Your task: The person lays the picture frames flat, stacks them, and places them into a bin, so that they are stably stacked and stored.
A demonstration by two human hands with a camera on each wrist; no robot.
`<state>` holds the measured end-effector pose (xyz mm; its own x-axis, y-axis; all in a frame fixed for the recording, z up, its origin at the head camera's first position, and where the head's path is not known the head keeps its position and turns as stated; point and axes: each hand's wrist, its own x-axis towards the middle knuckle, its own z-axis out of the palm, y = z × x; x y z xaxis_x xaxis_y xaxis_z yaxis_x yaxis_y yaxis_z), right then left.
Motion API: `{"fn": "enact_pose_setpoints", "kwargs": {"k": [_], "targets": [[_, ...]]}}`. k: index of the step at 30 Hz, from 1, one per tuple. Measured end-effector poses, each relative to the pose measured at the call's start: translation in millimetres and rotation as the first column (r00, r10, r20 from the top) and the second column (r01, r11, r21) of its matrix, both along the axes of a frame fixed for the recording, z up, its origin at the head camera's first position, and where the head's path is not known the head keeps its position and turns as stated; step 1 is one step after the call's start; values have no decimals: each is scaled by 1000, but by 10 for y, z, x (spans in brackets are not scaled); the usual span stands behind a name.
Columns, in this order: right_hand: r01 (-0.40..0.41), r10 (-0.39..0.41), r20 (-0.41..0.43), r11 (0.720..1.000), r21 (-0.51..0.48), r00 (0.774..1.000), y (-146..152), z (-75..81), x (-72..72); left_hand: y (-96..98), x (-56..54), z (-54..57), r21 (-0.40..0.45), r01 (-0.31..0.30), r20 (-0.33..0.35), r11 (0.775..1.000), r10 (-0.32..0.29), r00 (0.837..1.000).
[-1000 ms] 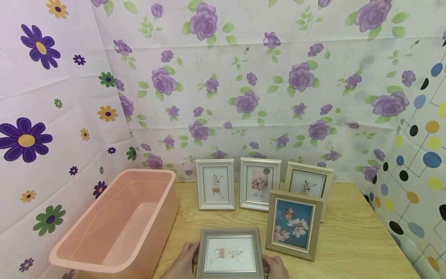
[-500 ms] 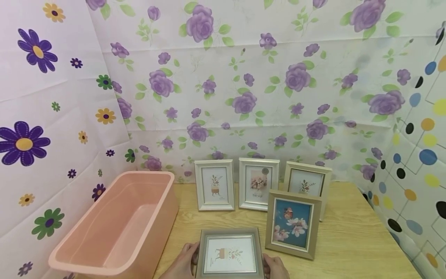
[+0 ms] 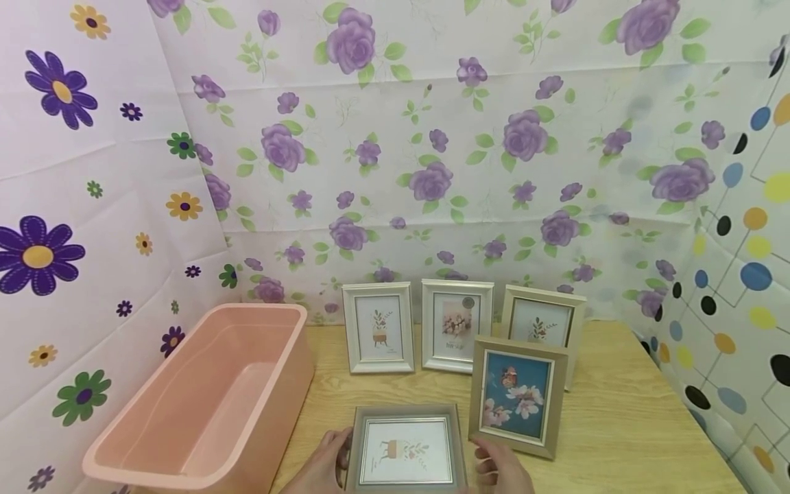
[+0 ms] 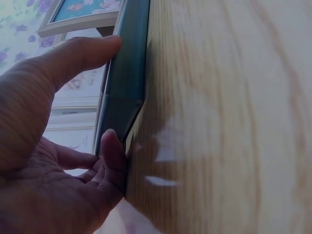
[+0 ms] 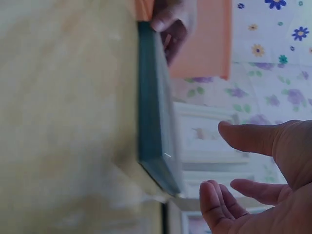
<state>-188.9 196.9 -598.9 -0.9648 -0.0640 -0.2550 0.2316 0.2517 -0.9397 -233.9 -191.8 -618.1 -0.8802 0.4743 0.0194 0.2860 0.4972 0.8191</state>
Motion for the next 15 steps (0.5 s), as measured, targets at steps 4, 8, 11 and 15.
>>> {"fn": "enact_pose_setpoints", "kwargs": {"k": [4, 8, 11, 15], "targets": [[98, -75, -126, 976, 193, 989, -48, 562, 188, 21, 23, 31, 0, -17, -5, 1000, 17, 1000], [178, -141, -158, 951, 253, 977, 40, 843, 226, 45, 48, 104, 10, -47, 61, 999, 47, 997], [211, -157, -191, 929, 304, 969, 177, 964, 216, 70, 94, 213, 25, -41, 63, 999, 39, 997], [275, -166, -295, 883, 379, 941, 367, 1089, 188, 99, 166, 368, 21, -23, 55, 1000, 22, 998]]}}
